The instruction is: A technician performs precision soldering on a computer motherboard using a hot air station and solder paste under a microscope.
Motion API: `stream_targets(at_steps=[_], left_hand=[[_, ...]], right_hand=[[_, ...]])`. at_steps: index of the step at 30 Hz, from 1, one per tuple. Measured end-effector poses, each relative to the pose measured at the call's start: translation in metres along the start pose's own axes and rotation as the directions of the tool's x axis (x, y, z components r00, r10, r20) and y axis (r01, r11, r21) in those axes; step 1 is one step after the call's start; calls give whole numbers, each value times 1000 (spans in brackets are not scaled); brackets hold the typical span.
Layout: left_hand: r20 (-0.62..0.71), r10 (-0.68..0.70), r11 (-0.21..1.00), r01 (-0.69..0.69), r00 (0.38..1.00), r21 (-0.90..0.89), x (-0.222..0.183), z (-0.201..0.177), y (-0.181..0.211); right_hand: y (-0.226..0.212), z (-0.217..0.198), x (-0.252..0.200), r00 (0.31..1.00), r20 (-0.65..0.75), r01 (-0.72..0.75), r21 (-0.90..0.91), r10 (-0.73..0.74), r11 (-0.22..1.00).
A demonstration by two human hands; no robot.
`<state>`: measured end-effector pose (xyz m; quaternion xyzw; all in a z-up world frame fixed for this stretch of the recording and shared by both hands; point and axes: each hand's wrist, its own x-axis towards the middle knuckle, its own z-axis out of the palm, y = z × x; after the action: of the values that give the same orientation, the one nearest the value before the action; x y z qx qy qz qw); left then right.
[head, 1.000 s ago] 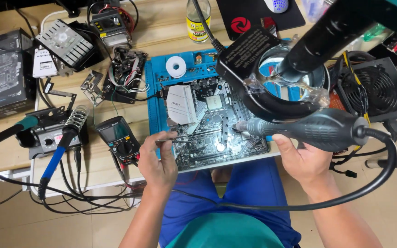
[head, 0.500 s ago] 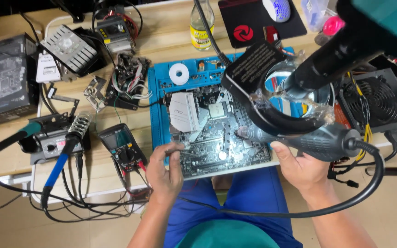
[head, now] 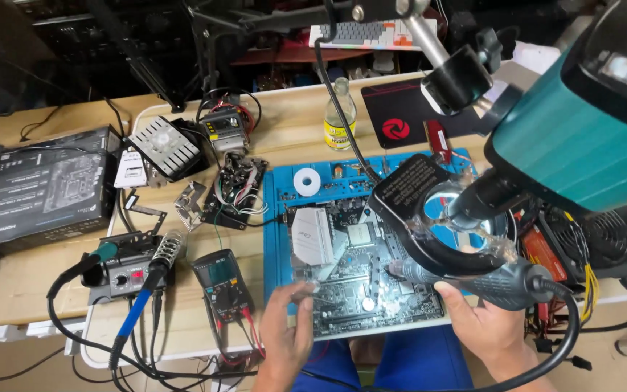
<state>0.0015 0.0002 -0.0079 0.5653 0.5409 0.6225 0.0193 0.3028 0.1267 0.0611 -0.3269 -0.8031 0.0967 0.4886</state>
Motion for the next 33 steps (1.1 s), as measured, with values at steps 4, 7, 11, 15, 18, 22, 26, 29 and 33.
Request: stream_targets(at_steps=[4, 7, 11, 15, 18, 22, 26, 29, 33], left_hand=[[17, -74, 996, 73, 997, 50, 5, -3, 13], [22, -118, 993, 117, 993, 15, 13, -7, 23], [10, -123, 991, 123, 992, -41, 9, -6, 19], [-21, -119, 976, 113, 993, -186, 11, -3, 16], [-24, -172, 960, 163, 985, -228, 11, -3, 13], [-67, -190, 948, 165, 979, -272, 1, 0, -2], [-114, -269, 946, 241, 956, -216, -5, -1, -3], [-106, -235, 932, 193, 966, -306, -6, -1, -3], [-92, -239, 906, 188, 967, -380, -6, 1, -2]], right_hand=[[-1, 2, 0, 1000, 3, -15, -55, 15, 998], [-5, 1, 2, 999, 16, -48, -39, 49, 998], [-7, 1, 2, 997, 29, -69, -39, 70, 997], [-4, 0, -3, 996, 35, -83, -27, 84, 996], [5, 1, -15, 994, 17, -106, -67, 108, 992], [4, -3, -14, 997, 2, -70, -76, 71, 995], [-1, -12, -5, 1000, 11, -12, -184, 14, 983], [-3, -14, -6, 1000, 16, 26, -196, -23, 980], [-2, -13, -5, 1000, 12, 13, -116, -12, 993]])
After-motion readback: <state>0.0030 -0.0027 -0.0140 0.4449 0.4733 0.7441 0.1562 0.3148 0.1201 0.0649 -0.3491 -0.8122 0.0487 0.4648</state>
